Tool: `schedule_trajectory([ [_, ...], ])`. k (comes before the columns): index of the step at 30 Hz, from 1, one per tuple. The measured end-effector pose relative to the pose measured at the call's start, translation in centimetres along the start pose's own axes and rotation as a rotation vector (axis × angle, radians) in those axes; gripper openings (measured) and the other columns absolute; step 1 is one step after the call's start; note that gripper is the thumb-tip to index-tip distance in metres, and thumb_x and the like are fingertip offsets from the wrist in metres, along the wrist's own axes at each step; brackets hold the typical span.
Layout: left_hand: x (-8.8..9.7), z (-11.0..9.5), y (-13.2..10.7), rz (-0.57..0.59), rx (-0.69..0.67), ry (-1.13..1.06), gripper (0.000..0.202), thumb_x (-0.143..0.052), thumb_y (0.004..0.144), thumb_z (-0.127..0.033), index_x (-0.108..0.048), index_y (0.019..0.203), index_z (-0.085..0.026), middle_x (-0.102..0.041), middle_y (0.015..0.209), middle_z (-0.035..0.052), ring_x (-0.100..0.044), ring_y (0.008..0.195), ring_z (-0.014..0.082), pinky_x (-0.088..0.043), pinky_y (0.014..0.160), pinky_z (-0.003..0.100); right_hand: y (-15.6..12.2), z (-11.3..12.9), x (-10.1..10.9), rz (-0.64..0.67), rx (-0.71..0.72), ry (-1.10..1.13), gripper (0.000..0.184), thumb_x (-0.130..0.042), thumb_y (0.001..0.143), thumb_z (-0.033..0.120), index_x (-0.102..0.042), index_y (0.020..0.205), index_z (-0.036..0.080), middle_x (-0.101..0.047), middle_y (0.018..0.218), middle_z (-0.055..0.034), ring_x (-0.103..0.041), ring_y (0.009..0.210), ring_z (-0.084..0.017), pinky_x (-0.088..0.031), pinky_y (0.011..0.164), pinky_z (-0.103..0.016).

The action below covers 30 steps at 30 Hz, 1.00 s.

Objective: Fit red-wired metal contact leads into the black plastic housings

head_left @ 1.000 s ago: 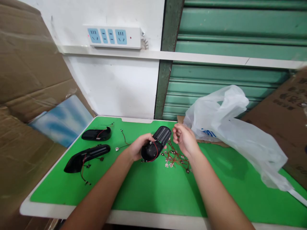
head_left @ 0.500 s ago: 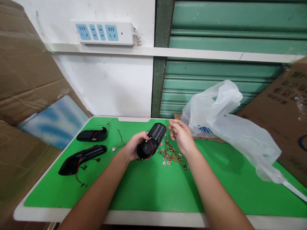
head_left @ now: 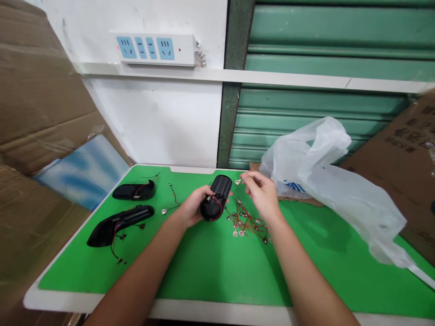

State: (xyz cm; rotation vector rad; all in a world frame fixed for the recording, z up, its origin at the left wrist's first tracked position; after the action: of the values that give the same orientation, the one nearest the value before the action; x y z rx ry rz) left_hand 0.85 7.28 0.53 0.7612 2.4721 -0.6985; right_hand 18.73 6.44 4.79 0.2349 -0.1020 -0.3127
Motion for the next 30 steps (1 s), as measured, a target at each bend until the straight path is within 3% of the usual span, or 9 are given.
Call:
schedule_trajectory([
  [5, -0.2, -0.2, 0.0, -0.052, -0.044, 0.024, 0.044, -0.056, 0.081, -0.021, -0.068, 0.122, -0.008, -0.076, 0.103, 0.0147, -0.069, 0.08, 0.019, -0.051, 0.071, 0.026, -0.9, 1.6, -1.4, 0.106, 0.165, -0.1, 0.023, -0.066, 0.09, 0.042, -0.071, 0.083, 0.021, -0.066, 0.078, -0.0021, -0.053, 0.066, -0.017, -0.04, 0.061, -0.029],
  [15, -0.4, -0.6, -0.1, -0.067, -0.095, 0.029, 0.023, -0.065, 0.074, -0.021, -0.073, 0.095, -0.014, -0.071, 0.084, 0.0047, -0.06, 0.07, 0.0141, -0.046, 0.063, 0.024, -1.9, 1.7, -2.9, 0.19, 0.22, -0.227, 0.022, -0.066, 0.093, 0.039, -0.073, 0.086, 0.02, -0.069, 0.081, -0.0028, -0.058, 0.066, -0.017, -0.042, 0.059, -0.029],
  [22, 0.2, -0.3, 0.3, -0.08, -0.115, 0.055, 0.036, -0.074, 0.07, -0.024, -0.074, 0.104, -0.014, -0.071, 0.092, 0.0055, -0.059, 0.075, 0.0149, -0.048, 0.066, 0.025, -1.9, 1.9, -2.9, 0.171, 0.275, -0.279, 0.021, -0.065, 0.094, 0.037, -0.074, 0.086, 0.019, -0.068, 0.079, -0.0019, -0.056, 0.065, -0.015, -0.042, 0.059, -0.028],
  [30, 0.3, -0.2, 0.4, -0.065, -0.127, 0.043, 0.032, -0.078, 0.072, -0.027, -0.074, 0.102, -0.014, -0.07, 0.091, 0.0065, -0.062, 0.082, 0.0169, -0.048, 0.071, 0.025, -1.9, 2.0, -2.9, 0.159, 0.297, -0.297, 0.02, -0.065, 0.094, 0.035, -0.074, 0.086, 0.019, -0.069, 0.081, -0.0016, -0.057, 0.065, -0.014, -0.043, 0.061, -0.028],
])
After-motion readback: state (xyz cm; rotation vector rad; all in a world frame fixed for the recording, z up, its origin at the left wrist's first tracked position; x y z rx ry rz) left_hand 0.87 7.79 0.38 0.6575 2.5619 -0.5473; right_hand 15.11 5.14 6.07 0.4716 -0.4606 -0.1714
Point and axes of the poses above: each hand's wrist, its own y-axis towards the middle knuckle, its own x-axis out of the back of the hand, z = x × y, the point moved 7 cm from there along y, towards the middle knuckle
